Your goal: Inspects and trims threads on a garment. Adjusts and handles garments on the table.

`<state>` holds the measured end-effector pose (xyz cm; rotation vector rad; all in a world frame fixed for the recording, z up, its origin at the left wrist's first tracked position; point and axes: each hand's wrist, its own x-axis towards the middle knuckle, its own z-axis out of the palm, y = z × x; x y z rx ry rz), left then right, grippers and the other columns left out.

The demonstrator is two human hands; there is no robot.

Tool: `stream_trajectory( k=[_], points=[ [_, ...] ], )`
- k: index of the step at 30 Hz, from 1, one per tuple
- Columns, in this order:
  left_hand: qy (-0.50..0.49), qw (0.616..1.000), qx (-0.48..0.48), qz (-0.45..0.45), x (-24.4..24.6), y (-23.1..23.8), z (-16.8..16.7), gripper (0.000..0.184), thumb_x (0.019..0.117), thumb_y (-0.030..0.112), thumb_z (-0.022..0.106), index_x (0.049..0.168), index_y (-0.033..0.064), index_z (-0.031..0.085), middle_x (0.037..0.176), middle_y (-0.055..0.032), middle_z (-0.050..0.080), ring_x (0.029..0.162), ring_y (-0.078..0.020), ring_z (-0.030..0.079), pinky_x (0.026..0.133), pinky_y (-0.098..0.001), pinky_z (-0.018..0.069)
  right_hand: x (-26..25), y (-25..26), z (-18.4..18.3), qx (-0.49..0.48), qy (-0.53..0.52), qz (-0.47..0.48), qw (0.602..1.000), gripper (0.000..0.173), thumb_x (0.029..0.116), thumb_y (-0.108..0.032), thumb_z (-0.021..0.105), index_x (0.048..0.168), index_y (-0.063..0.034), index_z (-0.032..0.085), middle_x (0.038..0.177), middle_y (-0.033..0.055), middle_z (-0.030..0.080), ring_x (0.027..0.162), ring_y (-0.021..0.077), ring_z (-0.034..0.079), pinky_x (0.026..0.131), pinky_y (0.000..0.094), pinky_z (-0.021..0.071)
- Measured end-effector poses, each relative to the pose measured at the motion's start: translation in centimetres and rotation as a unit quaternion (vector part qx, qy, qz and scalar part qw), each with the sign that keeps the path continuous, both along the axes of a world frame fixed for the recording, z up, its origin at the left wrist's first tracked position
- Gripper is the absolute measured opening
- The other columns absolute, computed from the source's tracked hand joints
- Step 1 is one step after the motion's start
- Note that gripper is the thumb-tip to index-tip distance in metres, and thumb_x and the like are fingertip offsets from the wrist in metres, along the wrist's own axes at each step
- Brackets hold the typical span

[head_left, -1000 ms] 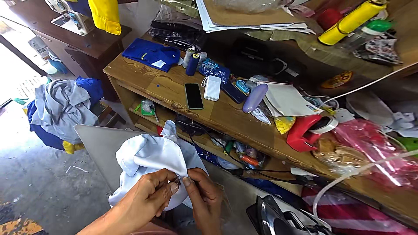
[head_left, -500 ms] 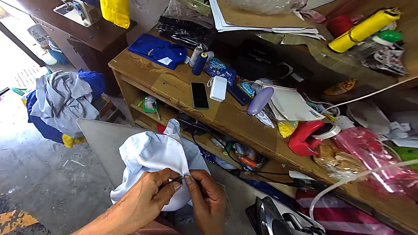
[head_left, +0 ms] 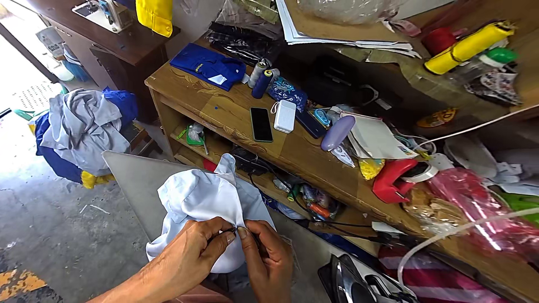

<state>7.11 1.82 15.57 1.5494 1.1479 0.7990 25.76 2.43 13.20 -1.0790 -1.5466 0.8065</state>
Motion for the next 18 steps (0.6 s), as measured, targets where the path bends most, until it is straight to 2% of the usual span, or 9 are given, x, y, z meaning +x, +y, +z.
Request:
stream_trajectory(
  k=[5, 8, 10, 13, 14, 16, 18],
  points=[
    [-0.017, 0.999, 0.049, 0.004, -0.1, -0.1, -0.6, 0.026, 0.107, 0.025, 0.051, 0.104, 0.0097, 0.072, 0.07, 0.0069, 0.059, 0.057, 0.003, 0.049, 0.053, -0.0147, 0.041, 0.0, -0.2, 0.1, -0.017, 0.027, 0.028, 0.999, 0.014, 0.0963, -0.009, 0.063, 0.096, 0.0008, 0.073, 0.084, 0.002, 0.068, 0.071, 0.002, 0.063, 0.062, 0.0146, 0.0542],
    [-0.025, 0.999, 0.037, -0.004, -0.6, -0.2, -0.7, 0.026, 0.1069, 0.025, 0.052, 0.104, 0.0103, 0.073, 0.069, 0.0073, 0.059, 0.057, 0.0029, 0.048, 0.053, -0.0148, 0.0403, -0.2, -0.3, 0.0, -0.045, 0.074, 0.043, 0.995, 0.013, 0.0967, -0.006, 0.062, 0.098, 0.002, 0.073, 0.085, 0.0029, 0.07, 0.073, 0.0041, 0.065, 0.066, 0.017, 0.0563],
    [-0.029, 0.999, 0.008, -0.018, -1.3, -0.3, -0.2, 0.026, 0.1068, 0.029, 0.054, 0.108, 0.0115, 0.073, 0.069, 0.0073, 0.058, 0.055, 0.0019, 0.049, 0.051, -0.0155, 0.0414, -0.1, -0.2, 0.0, -0.059, 0.107, 0.046, 0.991, 0.014, 0.0962, -0.002, 0.063, 0.107, 0.0037, 0.071, 0.09, 0.0034, 0.072, 0.077, 0.0054, 0.068, 0.071, 0.0197, 0.0592],
    [-0.028, 0.999, -0.023, -0.027, -1.9, -0.6, 0.2, 0.026, 0.1062, 0.033, 0.054, 0.111, 0.013, 0.07, 0.068, 0.0076, 0.058, 0.054, 0.0007, 0.053, 0.049, -0.0158, 0.0454, 0.4, -0.1, 0.5, -0.065, 0.123, 0.065, 0.988, 0.035, 0.0943, 0.004, 0.063, 0.129, 0.0067, 0.057, 0.099, 0.0073, 0.073, 0.083, 0.01, 0.07, 0.075, 0.0242, 0.061],
    [-0.026, 0.999, -0.024, -0.027, -1.9, -0.7, 0.3, 0.026, 0.1058, 0.034, 0.055, 0.11, 0.0134, 0.069, 0.068, 0.0077, 0.059, 0.055, 0.0008, 0.053, 0.049, -0.016, 0.0456, 0.5, -0.1, 0.5, -0.057, 0.121, 0.068, 0.989, 0.036, 0.0944, 0.004, 0.062, 0.13, 0.0059, 0.057, 0.102, 0.0075, 0.073, 0.084, 0.01, 0.07, 0.076, 0.0243, 0.061],
    [-0.032, 0.999, -0.021, -0.031, -1.6, -0.9, 0.3, 0.025, 0.1049, 0.034, 0.056, 0.107, 0.0127, 0.069, 0.068, 0.0073, 0.058, 0.054, 0.0013, 0.052, 0.049, -0.0157, 0.0444, 0.6, -0.2, 0.5, -0.045, 0.112, 0.062, 0.991, 0.027, 0.0964, 0.001, 0.062, 0.122, 0.0021, 0.068, 0.105, 0.0059, 0.073, 0.085, 0.0076, 0.068, 0.077, 0.0219, 0.0597],
    [-0.035, 0.999, -0.017, -0.032, -1.4, -1.1, 0.4, 0.024, 0.1045, 0.034, 0.057, 0.108, 0.0128, 0.069, 0.069, 0.0074, 0.058, 0.054, 0.0018, 0.052, 0.049, -0.0156, 0.0436, 0.6, -0.2, 0.5, -0.047, 0.104, 0.06, 0.992, 0.023, 0.0974, -0.002, 0.062, 0.117, 0.0005, 0.074, 0.107, 0.0066, 0.074, 0.089, 0.0082, 0.069, 0.079, 0.0214, 0.0594]
  ],
)
